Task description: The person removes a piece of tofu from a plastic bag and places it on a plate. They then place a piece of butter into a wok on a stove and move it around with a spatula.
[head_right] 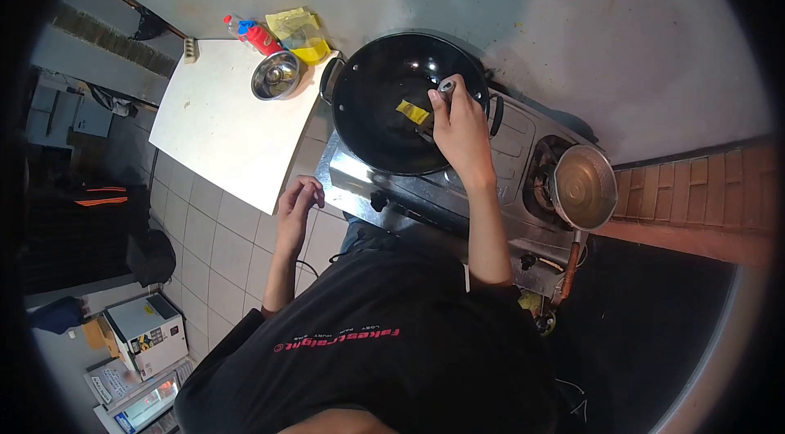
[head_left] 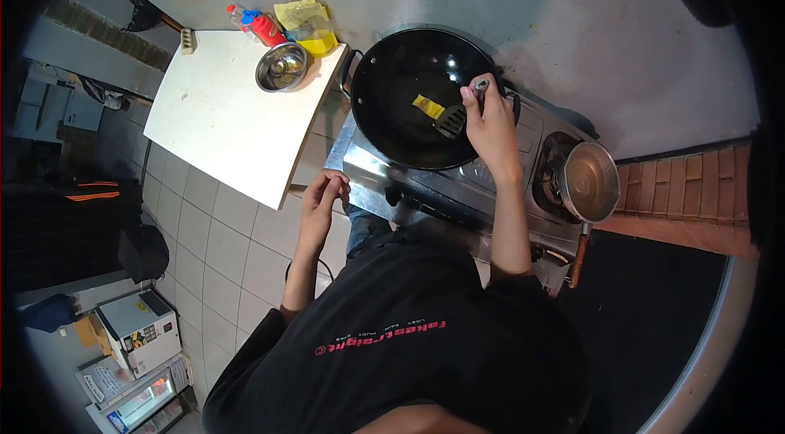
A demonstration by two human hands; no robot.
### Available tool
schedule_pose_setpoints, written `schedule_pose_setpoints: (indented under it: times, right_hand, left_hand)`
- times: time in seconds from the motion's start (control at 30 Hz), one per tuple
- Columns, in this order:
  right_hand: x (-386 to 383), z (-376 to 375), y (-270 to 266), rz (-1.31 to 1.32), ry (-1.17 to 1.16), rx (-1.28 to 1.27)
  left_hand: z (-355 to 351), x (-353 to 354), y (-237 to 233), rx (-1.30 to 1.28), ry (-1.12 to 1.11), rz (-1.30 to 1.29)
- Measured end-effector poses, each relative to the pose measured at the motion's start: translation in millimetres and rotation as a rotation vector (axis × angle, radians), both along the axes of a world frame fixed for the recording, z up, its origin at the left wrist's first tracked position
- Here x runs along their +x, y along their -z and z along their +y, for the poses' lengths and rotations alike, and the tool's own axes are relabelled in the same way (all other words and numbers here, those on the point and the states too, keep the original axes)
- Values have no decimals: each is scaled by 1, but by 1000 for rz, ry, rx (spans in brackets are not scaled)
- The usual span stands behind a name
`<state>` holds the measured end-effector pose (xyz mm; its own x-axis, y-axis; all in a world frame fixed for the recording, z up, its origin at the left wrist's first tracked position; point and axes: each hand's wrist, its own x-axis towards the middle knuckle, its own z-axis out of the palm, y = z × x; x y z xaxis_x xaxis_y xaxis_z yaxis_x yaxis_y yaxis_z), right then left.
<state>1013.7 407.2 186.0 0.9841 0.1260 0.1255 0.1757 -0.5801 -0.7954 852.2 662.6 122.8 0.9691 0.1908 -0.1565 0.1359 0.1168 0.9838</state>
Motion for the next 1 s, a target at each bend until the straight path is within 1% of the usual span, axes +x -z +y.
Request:
schedule_pose_setpoints:
  times: [0.17, 0.23, 0.43, 0.67, 0.77, 0.83, 1.0]
  right_hand:
    - [3, 0, 6, -34, 3, -67]
    - [3, 1, 11, -38, -13, -26]
    - [0, 2, 3, 0, -18, 2]
    - [5, 3, 7, -28, -1, -48]
    - [7, 6, 8, 0, -19, -18]
    - [9, 8, 14, -45, -65, 14]
    - [11, 10, 17, -31, -68, 27]
  left_hand:
    - [-1, 0, -3, -16, 6, 2]
    - [1, -1, -3, -18, 24, 37]
    - [2, -2, -1, -12, 19, 28]
    - [-2, 0, -4, -11, 2, 7]
    - [-1, 1, -4, -13, 2, 1]
    - [0, 1, -2, 6, 4, -2]
    - [1, 0, 0, 7, -1, -4]
